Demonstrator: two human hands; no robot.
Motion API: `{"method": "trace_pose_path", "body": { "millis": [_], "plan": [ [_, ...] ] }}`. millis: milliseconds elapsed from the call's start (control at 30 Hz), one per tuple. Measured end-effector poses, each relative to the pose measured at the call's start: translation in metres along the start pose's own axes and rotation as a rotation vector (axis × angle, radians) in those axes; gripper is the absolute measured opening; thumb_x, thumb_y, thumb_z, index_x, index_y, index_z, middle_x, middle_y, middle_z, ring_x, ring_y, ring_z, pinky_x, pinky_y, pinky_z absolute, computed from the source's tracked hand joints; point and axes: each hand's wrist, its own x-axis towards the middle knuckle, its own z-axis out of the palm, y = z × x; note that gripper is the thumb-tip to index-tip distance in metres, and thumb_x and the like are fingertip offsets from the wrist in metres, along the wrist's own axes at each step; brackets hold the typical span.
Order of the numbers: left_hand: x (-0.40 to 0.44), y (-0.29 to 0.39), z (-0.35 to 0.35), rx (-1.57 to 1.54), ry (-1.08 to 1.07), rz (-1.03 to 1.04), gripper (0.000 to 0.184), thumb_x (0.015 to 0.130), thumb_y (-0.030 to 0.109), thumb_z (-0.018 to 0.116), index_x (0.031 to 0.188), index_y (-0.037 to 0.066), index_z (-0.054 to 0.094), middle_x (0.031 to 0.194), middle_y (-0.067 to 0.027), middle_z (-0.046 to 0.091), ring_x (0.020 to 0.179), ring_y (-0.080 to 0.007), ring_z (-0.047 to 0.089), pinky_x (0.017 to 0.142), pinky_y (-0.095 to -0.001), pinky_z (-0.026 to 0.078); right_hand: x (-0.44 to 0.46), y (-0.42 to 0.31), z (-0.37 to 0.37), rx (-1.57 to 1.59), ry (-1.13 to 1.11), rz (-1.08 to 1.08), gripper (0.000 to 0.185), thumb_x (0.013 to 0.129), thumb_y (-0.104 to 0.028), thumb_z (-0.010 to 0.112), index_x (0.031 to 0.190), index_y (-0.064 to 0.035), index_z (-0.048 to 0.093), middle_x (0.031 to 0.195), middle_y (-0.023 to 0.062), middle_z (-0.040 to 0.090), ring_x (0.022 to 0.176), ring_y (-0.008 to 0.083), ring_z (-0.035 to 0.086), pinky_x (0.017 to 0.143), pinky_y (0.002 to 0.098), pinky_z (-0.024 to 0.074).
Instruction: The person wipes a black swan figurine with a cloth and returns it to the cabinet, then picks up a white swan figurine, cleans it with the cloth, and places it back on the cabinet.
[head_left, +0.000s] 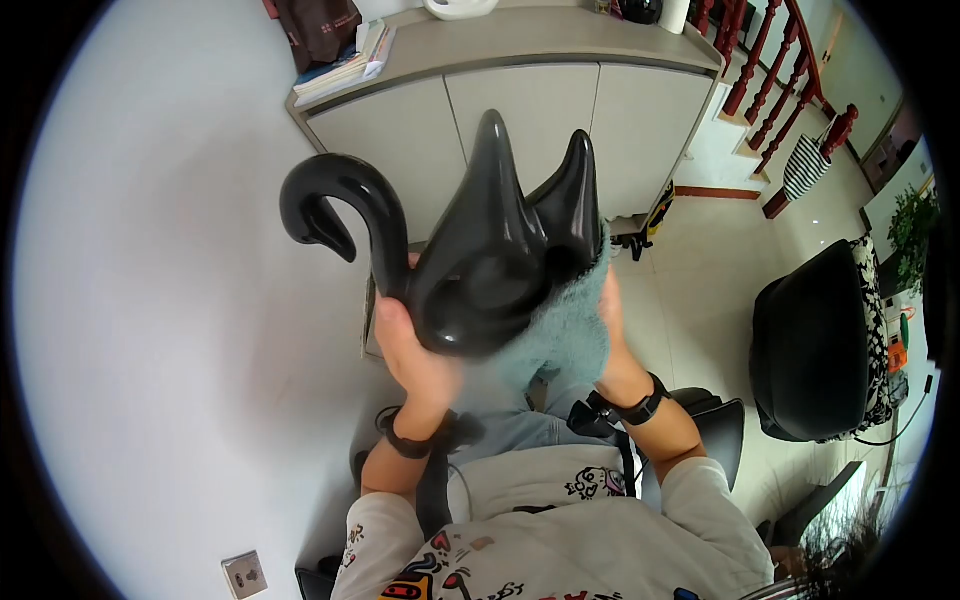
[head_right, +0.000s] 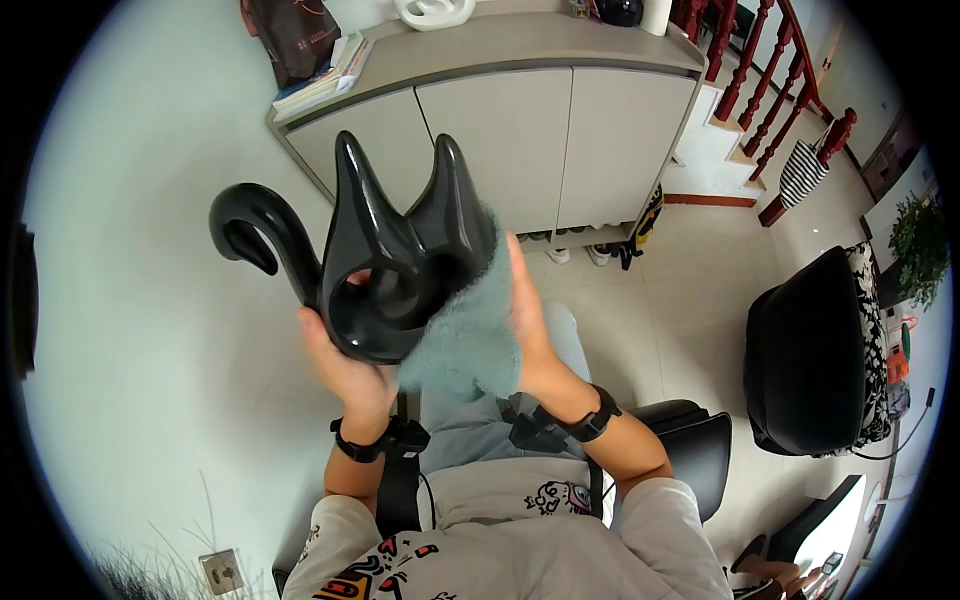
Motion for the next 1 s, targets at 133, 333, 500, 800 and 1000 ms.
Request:
{"method": "trace_pose_path", "body": {
  "millis": [133,333,500,800,1000],
  "plan": [
    [0.004,-0.008,-0.013,0.185,-0.115,0.028,0.056,0.096,0.045,0.028,0.119,-0.003,0.047,0.114,-0.0126,0.054,0.106,-0.0201,0.052,0.093,-0.0316,0.039,0.001,-0.011,0.005,0.106,0.132,0.113,0.068,0.077,0.0,0.062,0.135,-0.0043,0.028,0.119,0.0075,0.049,0.103,0.0146,0.051,0.087,0.0288,0.0449],
    [0.006,0.018,0.016,0.303,-0.251,0.121,0.059,0.087,0.017,0.056,0.135,0.0,0.026,0.121,-0.0124,0.044,0.111,-0.0179,0.045,0.093,-0.0307,0.036,0.002,-0.003,-0.001,0.035,0.301,0.057,0.056,0.08,-0.006,0.061,0.13,-0.0005,0.036,0.113,0.0078,0.054,0.099,0.0138,0.054,0.085,0.0278,0.0451],
    [0.001,0.005,0.015,0.442,-0.225,0.115,0.066,0.081,0.0,0.059,0.134,-0.001,0.021,0.119,-0.0119,0.042,0.105,-0.0178,0.051,0.091,-0.0311,0.039,0.0,0.002,0.004,-0.236,0.287,-0.156,0.047,0.081,-0.009,0.059,0.123,0.0034,0.044,0.107,0.0077,0.056,0.094,0.0121,0.054,0.079,0.026,0.0456],
    [0.013,0.006,-0.007,0.695,-0.338,0.198,0.058,0.081,0.001,0.057,0.13,-0.004,0.025,0.109,-0.0125,0.047,0.095,-0.0192,0.052,0.088,-0.0309,0.039,0.014,-0.032,-0.001,-0.528,0.096,-0.016,0.03,0.075,-0.005,0.061,0.102,0.0038,0.051,0.088,0.0042,0.059,0.078,0.0084,0.052,0.073,0.0231,0.0443],
    [0.012,0.014,-0.008,0.76,-0.382,0.261,0.063,0.076,0.001,0.061,0.129,-0.005,0.028,0.108,-0.0156,0.05,0.094,-0.0232,0.053,0.086,-0.0339,0.041,0.013,-0.031,-0.003,-0.675,0.053,-0.207,0.029,0.074,-0.003,0.061,0.101,0.0031,0.051,0.086,0.0041,0.059,0.077,0.0084,0.052,0.073,0.0233,0.0443]
  ]
}}
